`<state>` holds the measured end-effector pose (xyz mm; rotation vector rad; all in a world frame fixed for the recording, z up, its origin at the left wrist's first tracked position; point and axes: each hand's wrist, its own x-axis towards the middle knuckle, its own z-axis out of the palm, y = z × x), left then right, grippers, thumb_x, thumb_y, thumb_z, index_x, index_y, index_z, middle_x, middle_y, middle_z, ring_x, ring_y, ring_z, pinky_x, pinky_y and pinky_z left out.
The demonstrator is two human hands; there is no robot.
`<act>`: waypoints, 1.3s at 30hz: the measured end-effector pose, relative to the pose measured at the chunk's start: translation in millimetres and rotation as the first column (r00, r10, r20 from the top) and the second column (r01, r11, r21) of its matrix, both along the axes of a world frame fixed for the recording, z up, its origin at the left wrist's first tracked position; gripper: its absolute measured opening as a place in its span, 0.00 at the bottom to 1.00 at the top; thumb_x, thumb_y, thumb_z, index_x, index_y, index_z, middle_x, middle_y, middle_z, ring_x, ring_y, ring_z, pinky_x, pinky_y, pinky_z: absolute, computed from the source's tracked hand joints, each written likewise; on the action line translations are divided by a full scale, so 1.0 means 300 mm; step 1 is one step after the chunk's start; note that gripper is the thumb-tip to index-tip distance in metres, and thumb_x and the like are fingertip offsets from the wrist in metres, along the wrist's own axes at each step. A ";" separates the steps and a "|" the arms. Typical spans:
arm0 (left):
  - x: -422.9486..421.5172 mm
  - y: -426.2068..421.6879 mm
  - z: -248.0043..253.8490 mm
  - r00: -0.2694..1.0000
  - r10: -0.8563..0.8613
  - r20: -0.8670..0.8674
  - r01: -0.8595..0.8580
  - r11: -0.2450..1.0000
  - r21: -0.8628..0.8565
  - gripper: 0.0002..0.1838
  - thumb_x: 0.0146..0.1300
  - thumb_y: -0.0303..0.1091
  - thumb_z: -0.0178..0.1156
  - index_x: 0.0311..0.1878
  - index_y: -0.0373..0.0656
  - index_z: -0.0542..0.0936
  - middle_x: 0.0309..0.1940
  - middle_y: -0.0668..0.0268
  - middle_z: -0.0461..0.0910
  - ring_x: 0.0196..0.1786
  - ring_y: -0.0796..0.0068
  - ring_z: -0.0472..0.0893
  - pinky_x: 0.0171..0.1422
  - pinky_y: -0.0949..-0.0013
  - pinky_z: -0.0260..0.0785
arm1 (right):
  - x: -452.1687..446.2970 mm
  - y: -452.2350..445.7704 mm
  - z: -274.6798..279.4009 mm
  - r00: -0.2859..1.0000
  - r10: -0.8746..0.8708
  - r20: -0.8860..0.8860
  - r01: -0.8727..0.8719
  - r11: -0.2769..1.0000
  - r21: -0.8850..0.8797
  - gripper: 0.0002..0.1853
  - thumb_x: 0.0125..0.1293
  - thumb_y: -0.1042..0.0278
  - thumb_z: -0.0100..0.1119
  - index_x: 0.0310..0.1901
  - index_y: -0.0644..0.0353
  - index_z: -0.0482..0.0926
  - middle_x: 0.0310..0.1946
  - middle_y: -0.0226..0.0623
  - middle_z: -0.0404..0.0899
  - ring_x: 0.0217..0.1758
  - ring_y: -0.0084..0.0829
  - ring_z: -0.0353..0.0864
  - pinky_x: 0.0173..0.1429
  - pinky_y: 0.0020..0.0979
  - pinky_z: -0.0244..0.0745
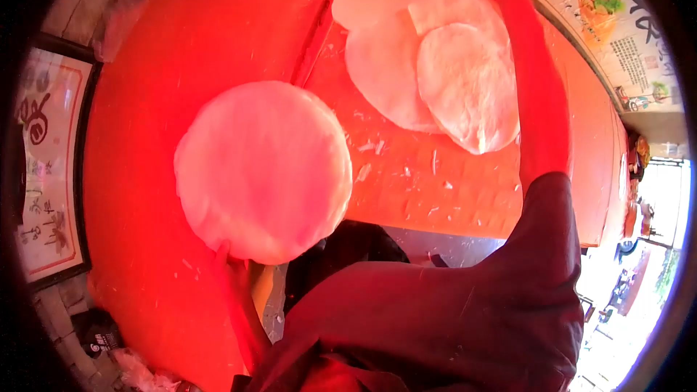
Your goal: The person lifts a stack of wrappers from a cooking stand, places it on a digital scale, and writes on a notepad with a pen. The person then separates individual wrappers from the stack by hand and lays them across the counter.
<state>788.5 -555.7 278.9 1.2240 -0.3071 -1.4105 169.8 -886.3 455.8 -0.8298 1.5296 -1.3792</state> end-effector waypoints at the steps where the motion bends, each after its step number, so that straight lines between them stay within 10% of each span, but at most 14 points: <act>1: -0.013 -0.002 -0.003 1.000 -0.002 -0.007 0.002 1.000 -0.015 0.26 0.67 0.28 0.57 0.69 0.44 0.66 0.62 0.62 0.72 0.63 0.64 0.74 0.62 0.57 0.74 | -0.017 0.010 -0.045 0.994 -0.077 -0.079 0.091 0.979 0.181 0.12 0.72 0.65 0.53 0.51 0.61 0.79 0.40 0.38 0.82 0.37 0.30 0.80 0.39 0.33 0.78; 4: -0.055 -0.001 -0.004 1.000 -0.018 -0.018 0.017 0.998 -0.053 0.27 0.67 0.28 0.57 0.69 0.43 0.66 0.62 0.62 0.72 0.63 0.64 0.74 0.63 0.57 0.73 | -0.121 0.019 -0.140 0.906 -0.223 -0.359 0.410 0.676 0.613 0.09 0.72 0.65 0.54 0.47 0.59 0.79 0.32 0.36 0.80 0.22 0.30 0.78 0.24 0.33 0.75; 39: -0.106 -0.078 0.127 0.987 -0.087 0.134 0.103 0.988 -0.111 0.27 0.66 0.26 0.56 0.68 0.40 0.67 0.62 0.60 0.73 0.63 0.64 0.74 0.64 0.59 0.71 | -0.321 0.081 -0.190 0.754 -0.210 -0.622 0.282 0.959 0.018 0.16 0.70 0.58 0.55 0.52 0.61 0.78 0.38 0.39 0.81 0.40 0.33 0.79 0.45 0.35 0.72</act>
